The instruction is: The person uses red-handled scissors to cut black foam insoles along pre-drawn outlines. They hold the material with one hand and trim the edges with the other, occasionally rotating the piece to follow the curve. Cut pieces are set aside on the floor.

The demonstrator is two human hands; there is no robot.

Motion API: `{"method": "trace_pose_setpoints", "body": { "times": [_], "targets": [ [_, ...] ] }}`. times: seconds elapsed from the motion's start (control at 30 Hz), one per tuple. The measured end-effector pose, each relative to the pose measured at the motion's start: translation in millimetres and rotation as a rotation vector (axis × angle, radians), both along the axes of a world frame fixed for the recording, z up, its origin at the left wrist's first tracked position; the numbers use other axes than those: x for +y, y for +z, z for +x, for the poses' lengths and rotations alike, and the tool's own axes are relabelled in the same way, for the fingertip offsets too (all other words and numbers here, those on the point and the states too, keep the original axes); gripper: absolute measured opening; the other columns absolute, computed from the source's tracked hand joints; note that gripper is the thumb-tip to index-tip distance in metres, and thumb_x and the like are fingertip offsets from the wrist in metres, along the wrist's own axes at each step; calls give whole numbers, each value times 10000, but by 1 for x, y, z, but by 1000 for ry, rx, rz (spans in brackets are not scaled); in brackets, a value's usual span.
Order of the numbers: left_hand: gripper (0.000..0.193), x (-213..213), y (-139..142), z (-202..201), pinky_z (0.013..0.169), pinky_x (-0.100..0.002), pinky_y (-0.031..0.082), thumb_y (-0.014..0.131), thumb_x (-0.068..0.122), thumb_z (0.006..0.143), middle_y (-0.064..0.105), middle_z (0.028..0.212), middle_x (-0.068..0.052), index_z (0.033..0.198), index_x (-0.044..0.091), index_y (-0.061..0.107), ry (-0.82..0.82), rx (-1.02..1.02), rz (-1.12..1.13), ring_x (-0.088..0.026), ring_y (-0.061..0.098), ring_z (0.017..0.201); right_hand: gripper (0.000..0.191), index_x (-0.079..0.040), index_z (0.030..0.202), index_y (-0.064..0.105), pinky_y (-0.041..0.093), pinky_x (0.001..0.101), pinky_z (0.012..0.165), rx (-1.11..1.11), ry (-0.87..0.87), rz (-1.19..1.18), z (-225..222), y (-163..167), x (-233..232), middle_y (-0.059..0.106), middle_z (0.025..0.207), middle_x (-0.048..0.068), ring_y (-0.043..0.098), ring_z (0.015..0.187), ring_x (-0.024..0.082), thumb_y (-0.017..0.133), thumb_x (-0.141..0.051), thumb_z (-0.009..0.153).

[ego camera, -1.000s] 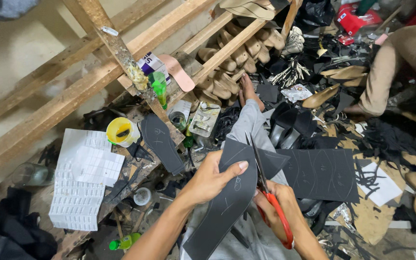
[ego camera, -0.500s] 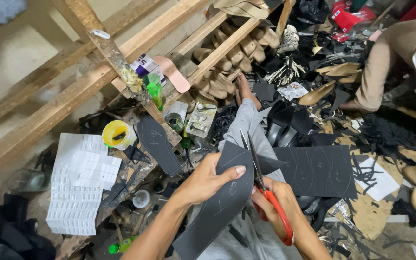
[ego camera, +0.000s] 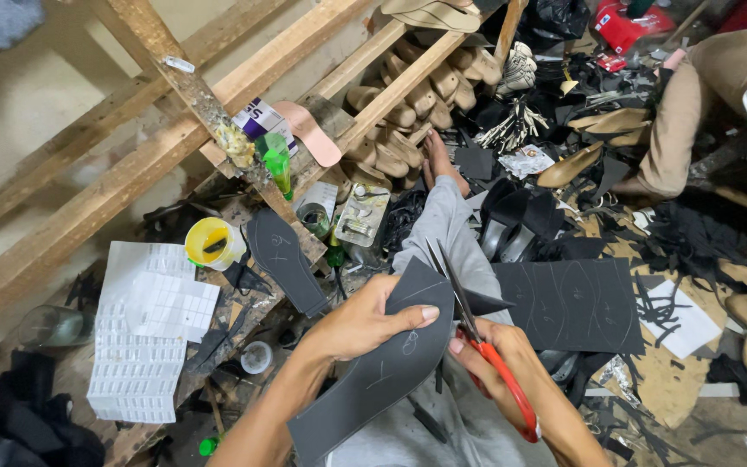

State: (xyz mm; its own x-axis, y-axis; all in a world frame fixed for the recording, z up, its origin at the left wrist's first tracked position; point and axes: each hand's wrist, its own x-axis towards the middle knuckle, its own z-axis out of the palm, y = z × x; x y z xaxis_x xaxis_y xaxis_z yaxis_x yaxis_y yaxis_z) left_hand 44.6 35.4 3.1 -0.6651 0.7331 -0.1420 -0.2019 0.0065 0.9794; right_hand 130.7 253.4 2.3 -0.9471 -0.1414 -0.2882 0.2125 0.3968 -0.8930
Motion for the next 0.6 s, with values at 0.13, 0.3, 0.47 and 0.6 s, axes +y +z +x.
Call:
{"method": "trace_pose_setpoints", "body": {
  "times": [0.13,0.3,0.47,0.6],
  "targets": [
    [262,-2,2,-3,753,-246,538,707,230,980,703,946,8,1100,-4,702,-33,23,16,-52,613,856,275,-47,805,603,460,311,463,-8,18,-26,-1,3,2,557,525,18,546,466,116,604,-290,934],
    [296,-5,4,-5,723,-235,525,719,272,981,691,925,22,1085,-4,710,-74,47,-7,-42,600,837,324,-39,750,582,436,312,452,-17,37,-32,-1,14,3,522,514,25,513,453,121,604,-298,942],
    [299,-8,3,-10,649,-221,504,740,280,951,682,881,37,1056,2,707,-96,3,-69,-32,586,776,339,-46,740,578,431,316,440,-105,45,-40,0,18,5,506,505,23,499,440,126,591,-315,946],
    [298,-9,-6,-13,626,-213,481,753,272,948,669,859,47,1052,-5,714,-127,4,-81,-25,569,752,373,-44,713,562,423,316,433,-96,70,-31,2,15,9,483,497,18,483,427,131,601,-330,951]
  ]
}}
